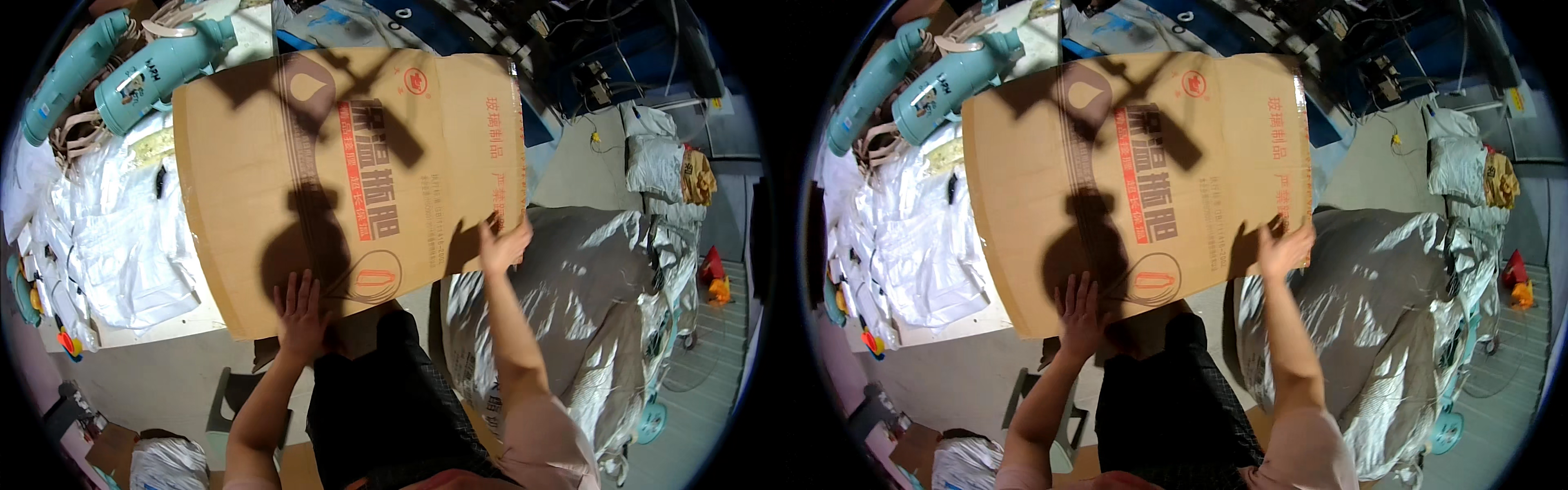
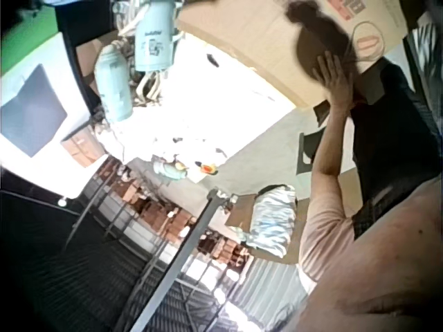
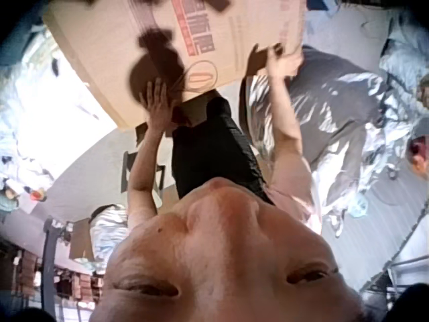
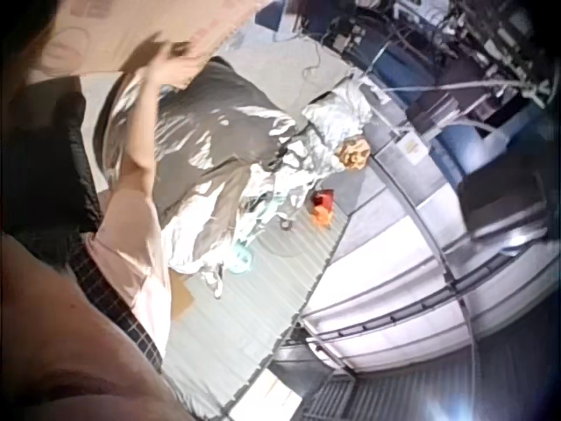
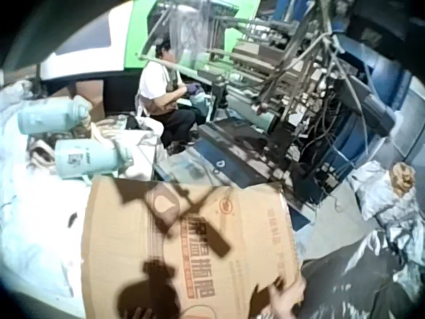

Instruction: The person cleans a plastic water jug with a cloth, attaches a strap to it, and then prepares a cardboard box for shipping by taping the bottom and placing the jug and other items inside.

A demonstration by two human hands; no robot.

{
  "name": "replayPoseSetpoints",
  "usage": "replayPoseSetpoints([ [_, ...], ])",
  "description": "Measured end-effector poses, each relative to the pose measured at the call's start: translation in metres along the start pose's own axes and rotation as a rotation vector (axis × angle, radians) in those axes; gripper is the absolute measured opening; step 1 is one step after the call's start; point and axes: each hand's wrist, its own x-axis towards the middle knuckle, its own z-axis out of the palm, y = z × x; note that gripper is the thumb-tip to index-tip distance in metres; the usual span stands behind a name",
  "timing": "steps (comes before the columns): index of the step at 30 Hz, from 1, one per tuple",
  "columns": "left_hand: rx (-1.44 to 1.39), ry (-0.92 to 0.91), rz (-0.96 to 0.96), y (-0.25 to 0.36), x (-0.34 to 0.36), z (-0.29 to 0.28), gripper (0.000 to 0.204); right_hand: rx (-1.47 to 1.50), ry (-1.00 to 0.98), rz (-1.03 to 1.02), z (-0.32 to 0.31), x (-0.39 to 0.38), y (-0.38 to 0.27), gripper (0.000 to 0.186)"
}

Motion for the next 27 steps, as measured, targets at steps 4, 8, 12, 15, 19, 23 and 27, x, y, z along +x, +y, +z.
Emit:
replayPoseSetpoints([
  [4,-0.05,-0.076,0.018,0.009,0.009,0.014,0.075,0.241,-0.433,0.358,0.043,0.136,0.105,0.094],
  [8,0.043,-0.125,-0.119,0.022,0.011,0.003,0.081,0.797,-0.977,0.28,0.031,0.168,0.102,0.056],
  [12,-0.255,-0.067,-0.233,0.082,0.043,-0.022,0.092,0.74,-0.848,-0.09,-0.089,0.153,0.019,0.044],
  [15,-1.051,0.092,-0.093,0.164,0.103,-0.065,0.103,0.478,-0.797,-0.262,-0.16,0.132,-0.03,0.05],
  [19,-1.347,0.034,-0.095,0.245,0.179,-0.109,0.1,0.432,-0.734,-0.694,-0.186,0.11,-0.076,0.054],
  [23,-1.338,0.024,-0.448,0.219,0.22,-0.099,0.063,0.604,-0.934,-0.632,-0.172,0.111,-0.098,0.027],
  [27,-1.591,-0.048,-0.462,0.18,0.203,-0.132,0.032,1.222,-1.194,-0.003,-0.056,0.145,-0.071,0.02],
])
